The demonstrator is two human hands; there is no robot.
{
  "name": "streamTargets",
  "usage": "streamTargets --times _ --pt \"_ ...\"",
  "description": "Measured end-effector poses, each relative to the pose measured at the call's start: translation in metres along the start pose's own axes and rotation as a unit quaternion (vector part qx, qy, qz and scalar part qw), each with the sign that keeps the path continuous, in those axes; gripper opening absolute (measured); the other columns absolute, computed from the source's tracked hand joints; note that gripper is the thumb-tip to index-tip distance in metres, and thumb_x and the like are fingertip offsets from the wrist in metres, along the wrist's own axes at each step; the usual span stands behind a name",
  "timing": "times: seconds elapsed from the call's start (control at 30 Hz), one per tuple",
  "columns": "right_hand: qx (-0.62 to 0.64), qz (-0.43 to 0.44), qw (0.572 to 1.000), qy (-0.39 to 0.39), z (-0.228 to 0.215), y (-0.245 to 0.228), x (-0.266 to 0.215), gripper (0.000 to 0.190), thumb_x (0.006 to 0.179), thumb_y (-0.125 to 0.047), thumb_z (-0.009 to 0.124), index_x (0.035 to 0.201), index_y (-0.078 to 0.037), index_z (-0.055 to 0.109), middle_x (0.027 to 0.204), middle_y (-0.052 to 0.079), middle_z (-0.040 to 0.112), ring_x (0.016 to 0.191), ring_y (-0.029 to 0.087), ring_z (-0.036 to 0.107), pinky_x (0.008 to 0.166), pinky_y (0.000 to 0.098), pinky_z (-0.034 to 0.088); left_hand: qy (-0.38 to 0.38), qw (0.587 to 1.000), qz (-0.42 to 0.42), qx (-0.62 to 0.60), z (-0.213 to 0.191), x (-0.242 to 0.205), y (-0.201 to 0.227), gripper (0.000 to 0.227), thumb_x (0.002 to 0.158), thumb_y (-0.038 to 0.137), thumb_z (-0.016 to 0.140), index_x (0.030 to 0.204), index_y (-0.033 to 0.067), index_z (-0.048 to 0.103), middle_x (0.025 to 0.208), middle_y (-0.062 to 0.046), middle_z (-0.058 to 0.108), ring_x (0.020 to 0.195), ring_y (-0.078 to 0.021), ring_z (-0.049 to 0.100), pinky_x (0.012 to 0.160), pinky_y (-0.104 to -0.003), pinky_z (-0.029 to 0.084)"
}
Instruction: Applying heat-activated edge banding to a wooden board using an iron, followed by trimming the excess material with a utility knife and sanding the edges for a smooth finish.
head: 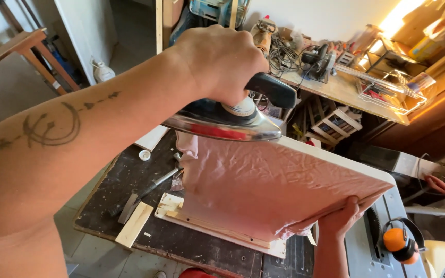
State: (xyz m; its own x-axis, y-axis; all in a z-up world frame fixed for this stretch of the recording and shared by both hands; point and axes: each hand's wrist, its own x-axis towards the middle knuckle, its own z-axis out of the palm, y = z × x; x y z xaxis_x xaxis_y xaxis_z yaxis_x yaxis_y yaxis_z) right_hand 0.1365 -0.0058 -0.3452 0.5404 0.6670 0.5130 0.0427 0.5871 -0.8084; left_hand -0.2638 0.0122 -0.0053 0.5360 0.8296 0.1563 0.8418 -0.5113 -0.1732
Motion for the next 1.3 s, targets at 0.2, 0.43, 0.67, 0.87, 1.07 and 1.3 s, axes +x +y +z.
streamTargets --times 0.2,0.43,0.67,0.87,1.07,1.3 --pt "0.007 -0.018 1.000 -0.018 0.004 -0.007 -0.002 0.081 0.094 -0.031 0.046 0.171 -0.026 0.020 0.160 0.013 0.037 0.126 0.027 0.040 0.099 0.0447 0.041 0.006 1.000 0.000 0.009 0.007 -0.001 -0.016 0.031 0.087 0.028 0.070 0.116 0.0215 0.076 0.099 -0.012 0.074 0.090 -0.0417 0.073 0.058 -0.061 0.061" --pt "0.008 0.002 1.000 -0.001 0.009 -0.011 -0.003 0.084 0.091 -0.034 0.048 0.170 -0.025 0.021 0.152 0.012 0.041 0.121 0.027 0.043 0.094 0.0468 0.045 -0.004 1.000 0.001 0.006 0.007 -0.003 -0.015 0.029 0.091 0.032 0.072 0.117 0.0205 0.074 0.097 -0.013 0.070 0.085 -0.0424 0.072 0.054 -0.060 0.059" --pt "-0.011 0.002 1.000 -0.002 0.019 -0.029 -0.010 0.092 0.087 -0.038 0.051 0.171 -0.024 0.017 0.161 0.011 0.040 0.127 0.026 0.045 0.100 0.0432 0.043 -0.015 1.000 0.015 0.016 0.001 0.011 0.007 0.029 0.089 0.030 0.071 0.116 0.0192 0.074 0.097 -0.013 0.073 0.081 -0.0414 0.073 0.056 -0.058 0.060" --pt "-0.032 0.009 0.999 0.000 0.019 -0.026 -0.010 0.098 0.086 -0.047 0.054 0.172 -0.020 0.016 0.146 0.012 0.046 0.113 0.022 0.048 0.091 0.0412 0.050 -0.019 0.999 0.032 0.010 -0.005 0.029 0.039 0.025 0.087 0.027 0.071 0.110 0.0167 0.073 0.096 -0.012 0.072 0.078 -0.0406 0.072 0.051 -0.057 0.059" --pt "-0.039 0.029 0.999 -0.006 0.018 -0.020 -0.011 0.095 0.086 -0.038 0.049 0.173 -0.019 0.017 0.113 0.005 0.047 0.093 0.017 0.046 0.077 0.0357 0.050 -0.032 0.999 0.043 0.004 -0.013 0.044 0.073 0.028 0.088 0.018 0.070 0.116 0.0151 0.071 0.093 -0.011 0.073 0.081 -0.0408 0.073 0.050 -0.058 0.061" --pt "-0.058 0.060 0.996 -0.007 0.009 0.002 -0.017 0.023 0.090 -0.016 0.046 0.110 -0.011 0.056 0.074 -0.006 0.031 0.071 0.008 0.026 0.058 0.0319 0.024 -0.047 0.999 0.015 0.005 -0.023 0.061 0.117 0.024 0.089 0.024 0.064 0.110 0.0145 0.069 0.091 -0.010 0.073 0.087 -0.0450 0.073 0.057 -0.066 0.060"
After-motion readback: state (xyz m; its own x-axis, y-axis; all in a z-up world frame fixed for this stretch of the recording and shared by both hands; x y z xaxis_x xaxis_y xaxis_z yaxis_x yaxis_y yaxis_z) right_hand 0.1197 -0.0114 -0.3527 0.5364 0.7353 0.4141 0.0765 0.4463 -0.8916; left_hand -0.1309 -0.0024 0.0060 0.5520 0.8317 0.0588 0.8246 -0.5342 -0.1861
